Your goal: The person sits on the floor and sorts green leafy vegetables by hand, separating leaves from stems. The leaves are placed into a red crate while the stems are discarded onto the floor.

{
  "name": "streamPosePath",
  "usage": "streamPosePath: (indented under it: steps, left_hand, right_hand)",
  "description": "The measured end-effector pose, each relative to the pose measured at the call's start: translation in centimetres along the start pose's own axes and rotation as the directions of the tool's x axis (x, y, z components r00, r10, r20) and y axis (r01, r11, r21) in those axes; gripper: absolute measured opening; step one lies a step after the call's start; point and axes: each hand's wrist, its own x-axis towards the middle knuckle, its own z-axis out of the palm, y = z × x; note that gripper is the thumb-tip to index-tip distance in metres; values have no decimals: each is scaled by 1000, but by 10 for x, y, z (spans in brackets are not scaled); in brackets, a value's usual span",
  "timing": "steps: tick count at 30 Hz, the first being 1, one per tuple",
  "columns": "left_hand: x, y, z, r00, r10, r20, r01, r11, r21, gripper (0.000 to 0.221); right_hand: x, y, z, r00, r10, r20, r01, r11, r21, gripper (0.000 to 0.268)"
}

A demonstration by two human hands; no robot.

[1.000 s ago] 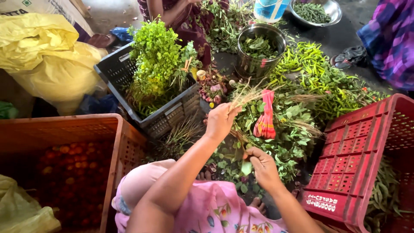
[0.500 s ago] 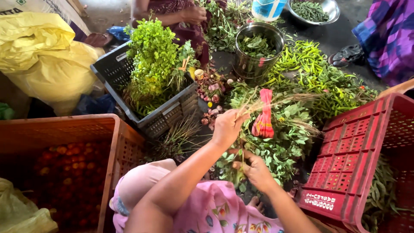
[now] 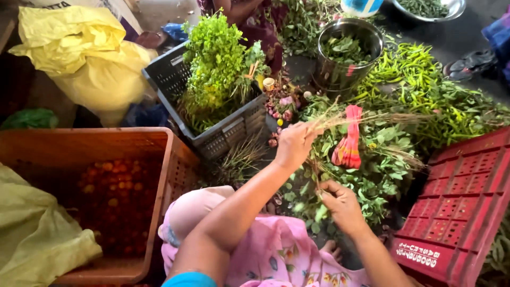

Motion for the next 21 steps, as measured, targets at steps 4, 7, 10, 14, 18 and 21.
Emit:
streamPosePath:
  steps: [4,7,10,14,18,21]
  left_hand:
    - [15,-15,-5,936,-343,-81,322,926,-196,16]
    - [35,-34,-21,883,-462,-84,399,831,-388,18]
    - [40,-45,-32,885,-466,4,338,637,-693,19]
    - [39,-45,-40,896,-434,91,317,483,-816,20]
    - [39,-30,-39,891,-429,150,351,438,-827,16]
    - [38,-18,-39,888,-402,222,391,410,-824,14]
  right_hand:
    - [-35,-22,18,970,-216,111,241,911,-334,10]
    - [-37,-33,24,894,-346,285,435,823,-366,10]
    - [-8,-37,-12,988,152,19,-150,933,328,12]
    - [25,-21,-64,983,77,167,-183,520,834,16]
    - [28,3,-64,973,223,65,-164,463,871,18]
    - [22,-1,-54,999,15,-30,11,693,721,31]
